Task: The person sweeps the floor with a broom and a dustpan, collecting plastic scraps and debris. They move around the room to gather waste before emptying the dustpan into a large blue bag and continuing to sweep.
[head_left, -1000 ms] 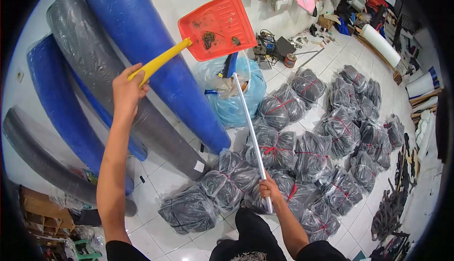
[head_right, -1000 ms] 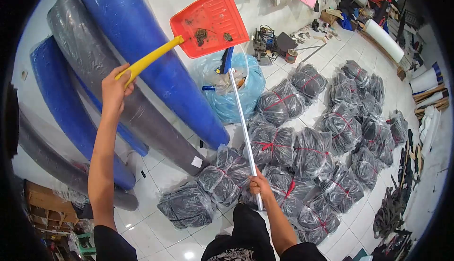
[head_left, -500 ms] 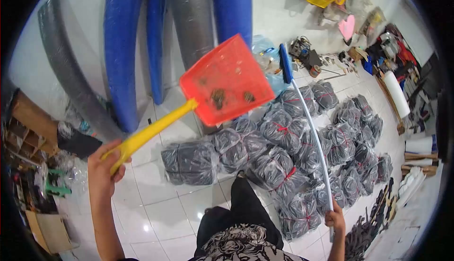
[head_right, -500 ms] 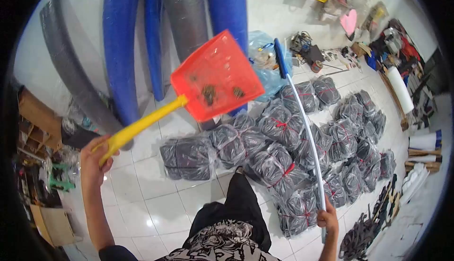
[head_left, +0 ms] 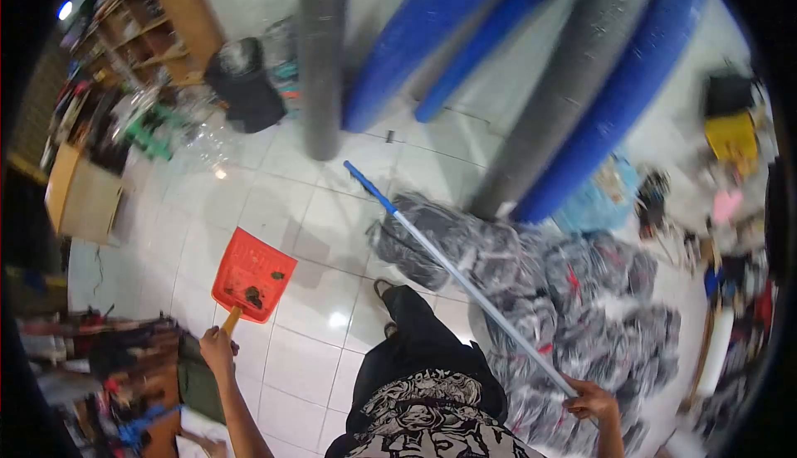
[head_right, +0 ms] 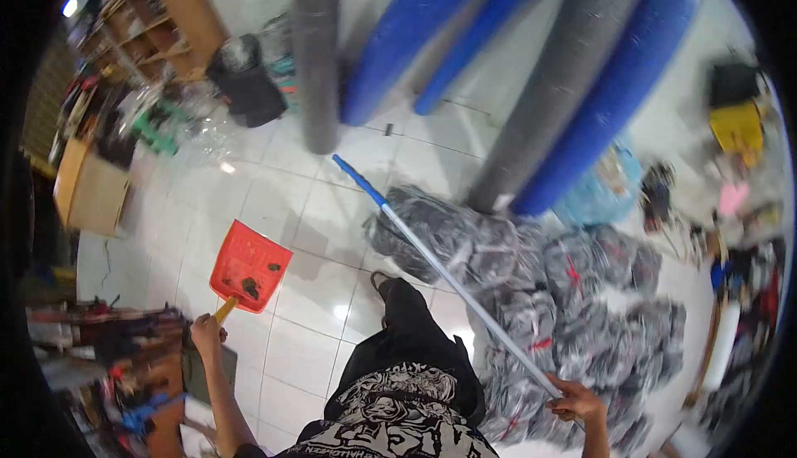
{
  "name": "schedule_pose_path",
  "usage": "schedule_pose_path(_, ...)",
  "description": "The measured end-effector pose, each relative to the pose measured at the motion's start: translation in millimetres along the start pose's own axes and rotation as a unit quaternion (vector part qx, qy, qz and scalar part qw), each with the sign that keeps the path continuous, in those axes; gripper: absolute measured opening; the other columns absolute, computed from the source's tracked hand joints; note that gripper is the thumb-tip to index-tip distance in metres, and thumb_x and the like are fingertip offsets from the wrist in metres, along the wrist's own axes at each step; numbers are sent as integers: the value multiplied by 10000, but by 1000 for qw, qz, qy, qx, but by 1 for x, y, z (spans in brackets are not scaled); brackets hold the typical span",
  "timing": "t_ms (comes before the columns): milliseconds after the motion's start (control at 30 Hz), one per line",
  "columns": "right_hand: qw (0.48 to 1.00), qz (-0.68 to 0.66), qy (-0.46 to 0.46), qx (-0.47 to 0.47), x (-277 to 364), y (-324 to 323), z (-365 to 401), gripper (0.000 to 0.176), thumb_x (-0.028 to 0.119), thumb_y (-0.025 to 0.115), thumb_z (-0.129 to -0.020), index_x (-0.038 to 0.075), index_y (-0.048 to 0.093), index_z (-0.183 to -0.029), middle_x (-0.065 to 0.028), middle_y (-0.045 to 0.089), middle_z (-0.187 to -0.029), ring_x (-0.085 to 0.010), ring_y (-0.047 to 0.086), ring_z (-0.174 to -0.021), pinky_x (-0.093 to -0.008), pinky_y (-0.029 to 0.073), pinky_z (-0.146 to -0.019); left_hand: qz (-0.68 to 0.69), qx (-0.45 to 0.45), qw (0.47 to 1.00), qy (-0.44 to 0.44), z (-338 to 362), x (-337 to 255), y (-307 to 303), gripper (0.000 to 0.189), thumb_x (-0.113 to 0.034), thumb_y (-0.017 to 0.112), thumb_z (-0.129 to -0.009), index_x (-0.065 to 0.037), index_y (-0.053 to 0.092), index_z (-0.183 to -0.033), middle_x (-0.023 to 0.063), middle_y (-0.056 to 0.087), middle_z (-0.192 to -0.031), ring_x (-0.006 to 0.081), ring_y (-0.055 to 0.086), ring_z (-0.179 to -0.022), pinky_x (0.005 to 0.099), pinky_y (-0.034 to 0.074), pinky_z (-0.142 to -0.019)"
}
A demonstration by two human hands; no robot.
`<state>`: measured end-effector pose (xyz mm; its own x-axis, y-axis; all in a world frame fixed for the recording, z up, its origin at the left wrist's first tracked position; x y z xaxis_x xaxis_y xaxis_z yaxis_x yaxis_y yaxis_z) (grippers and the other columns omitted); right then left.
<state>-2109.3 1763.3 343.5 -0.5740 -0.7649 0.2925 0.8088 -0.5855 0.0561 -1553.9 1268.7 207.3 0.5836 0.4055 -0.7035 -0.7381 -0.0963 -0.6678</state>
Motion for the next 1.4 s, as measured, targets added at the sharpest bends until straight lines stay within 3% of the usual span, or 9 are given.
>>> schedule_pose_path(100, 987, 75, 31, 136, 79, 72, -85, 774, -48, 587, -826, 185, 201, -1455, 22, 387, -599, -71, 250, -453, -249, 201, -395, 1, -80, 996, -44, -40, 42, -45, 377, -133, 479, -825, 120, 557, -1094, 111, 569, -533, 142, 546, -407, 272, 424, -381)
schedule_pose_path(400, 899, 393, 8, 194, 312, 344, -247, 779, 16, 602, -833, 166, 168, -1461, 18, 381, -603, -72, 286, -477, -244, 229, -417, 331, -260, 883, -209, -110, 155, -133, 232, -84, 506, -833, 95, 577, -961, 105, 573, -658, 141, 536, -460, 230, 417, -379)
schedule_pose_path(667, 809, 539, -27, 233, 502, 623, -326, 604, 8, 581, -789, 75, 394, -1360, -63, 536, -627, -113, 453, -479, -273, 358, -416, 379, -292, 796, -370, -168, 162, -111, 168, -29, 467, -761, 81, 572, -831, 140, 554, -646, 176, 526, -428, 239, 407, -350)
schedule_pose_path(767, 691, 656, -192, 235, 538, 735, -353, 274, 71, 628, -731, -55, 617, -974, -65, 591, -649, -122, 510, -505, -278, 394, -446, 391, -327, 751, -420, -192, 176, -103, 158, -6, 462, -770, 109, 557, -823, 168, 552, -650, 194, 528, -418, 248, 412, -334)
schedule_pose_path(933, 619, 733, -183, 213, 545, 935, -409, 333, 61, 595, -723, -55, 585, -1034, -85, 609, -659, -128, 513, -480, -267, 406, -437, 430, -387, 646, -498, -260, 233, -107, 130, 10, 460, -769, 114, 538, -770, 204, 550, -632, 215, 520, -402, 261, 400, -324)
schedule_pose_path(1200, 520, 789, -264, 192, 526, 1191, -415, 484, 163, 550, -807, 26, 490, -1267, -72, 573, -642, -129, 526, -488, -289, 453, -473, 489, -278, 677, -475, -445, 266, -188, 189, -37, 474, -810, 140, 506, -866, 190, 539, -642, 220, 528, -446, 265, 428, -372)
schedule_pose_path(1300, 619, 740, -200, 173, 524, 1281, -399, 451, 236, 584, -842, 17, 514, -1229, -82, 601, -684, -153, 568, -516, -282, 464, -487, 551, -234, 602, -529, -526, 293, -222, 271, -54, 458, -850, 176, 446, -993, 255, 544, -846, 268, 562, -576, 265, 472, -435)
schedule_pose_path(1367, 595, 759, -196, 175, 535, 1331, -446, 408, 232, 602, -819, 8, 555, -1156, -95, 615, -687, -158, 590, -536, -292, 478, -511, 657, -164, 428, -598, -580, 314, -232, 340, -48, 425, -870, 195, 368, -1100, 298, 486, -1007, 314, 558, -710, 270, 500, -507)
schedule_pose_path(1400, 578, 774, -191, 176, 539, 1357, -465, 368, 228, 619, -796, -1, 597, -1083, -108, 629, -689, -163, 611, -556, -303, 492, -535, 661, -168, 423, -597, -604, 326, -233, 340, -48, 425, -870, 195, 368, -1100, 298, 486, -1007, 314, 558, -710, 270, 500, -507)
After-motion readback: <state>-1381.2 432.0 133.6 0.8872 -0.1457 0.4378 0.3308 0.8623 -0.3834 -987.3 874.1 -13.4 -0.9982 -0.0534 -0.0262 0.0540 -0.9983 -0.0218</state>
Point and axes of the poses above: each hand's wrist, its own z-axis away from the middle knuckle, its own y-axis out of the palm, x = y × z, the point moved 2 cm from there along -z, towards the middle knuckle
